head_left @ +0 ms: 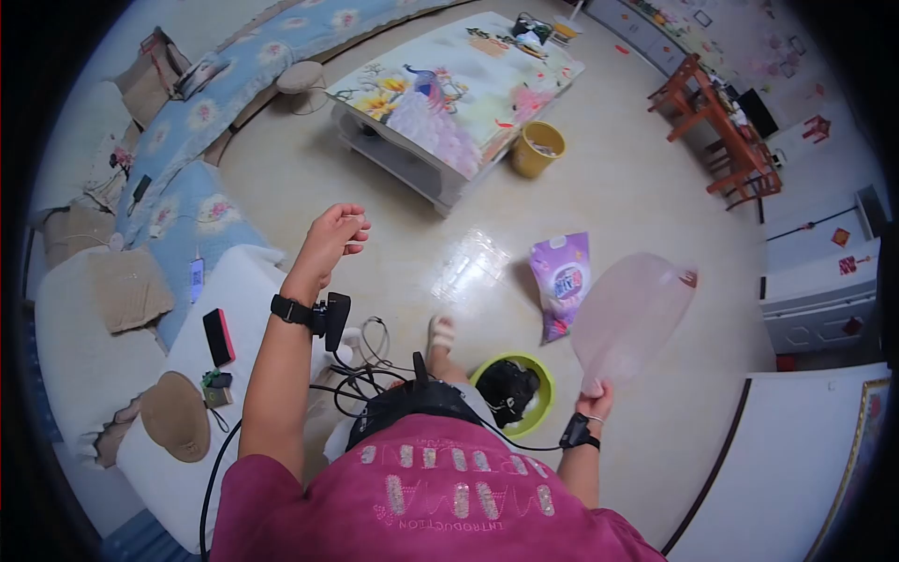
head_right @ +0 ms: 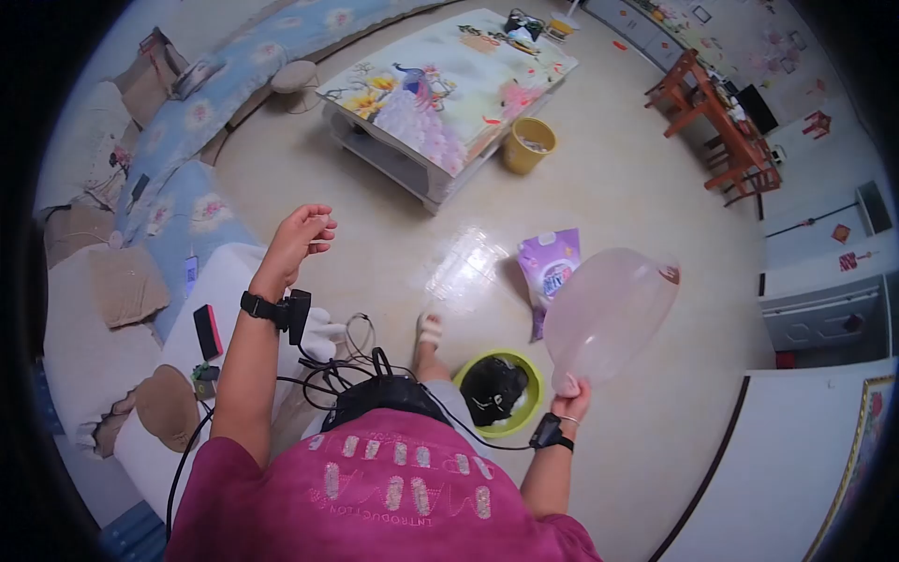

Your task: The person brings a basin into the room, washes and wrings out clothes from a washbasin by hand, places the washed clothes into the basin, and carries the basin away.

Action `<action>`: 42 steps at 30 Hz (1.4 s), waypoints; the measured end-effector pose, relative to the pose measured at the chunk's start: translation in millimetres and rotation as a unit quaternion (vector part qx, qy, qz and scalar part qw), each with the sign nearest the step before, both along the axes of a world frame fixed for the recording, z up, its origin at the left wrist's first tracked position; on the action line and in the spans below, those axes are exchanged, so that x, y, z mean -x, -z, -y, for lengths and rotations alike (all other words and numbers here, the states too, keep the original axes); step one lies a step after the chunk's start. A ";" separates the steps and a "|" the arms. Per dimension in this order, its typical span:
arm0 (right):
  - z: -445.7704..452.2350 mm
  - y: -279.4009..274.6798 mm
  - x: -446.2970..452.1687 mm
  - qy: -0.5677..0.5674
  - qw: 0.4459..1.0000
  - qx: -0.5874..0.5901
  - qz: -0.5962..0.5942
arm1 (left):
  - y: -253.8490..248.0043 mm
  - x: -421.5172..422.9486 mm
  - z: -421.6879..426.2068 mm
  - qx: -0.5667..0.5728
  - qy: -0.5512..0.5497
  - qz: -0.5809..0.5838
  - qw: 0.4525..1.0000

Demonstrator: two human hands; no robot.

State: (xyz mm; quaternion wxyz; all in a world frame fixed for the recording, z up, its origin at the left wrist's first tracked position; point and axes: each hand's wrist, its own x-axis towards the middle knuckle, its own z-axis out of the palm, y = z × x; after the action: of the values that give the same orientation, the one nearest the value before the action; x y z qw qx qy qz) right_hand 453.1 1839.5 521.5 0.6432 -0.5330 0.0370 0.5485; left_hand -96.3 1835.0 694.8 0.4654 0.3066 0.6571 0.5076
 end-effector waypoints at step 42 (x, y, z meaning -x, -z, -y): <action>-506.0 -16.3 395.9 -0.391 0.894 0.070 0.206 | 272.5 265.2 -513.6 0.112 -0.211 -0.066 0.969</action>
State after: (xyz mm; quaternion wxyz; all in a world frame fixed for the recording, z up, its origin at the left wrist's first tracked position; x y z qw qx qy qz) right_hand 57.2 2345.6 537.8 0.3309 -0.6490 -0.2699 0.6296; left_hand -361.5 2348.7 422.3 0.3347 0.1396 0.7890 0.4959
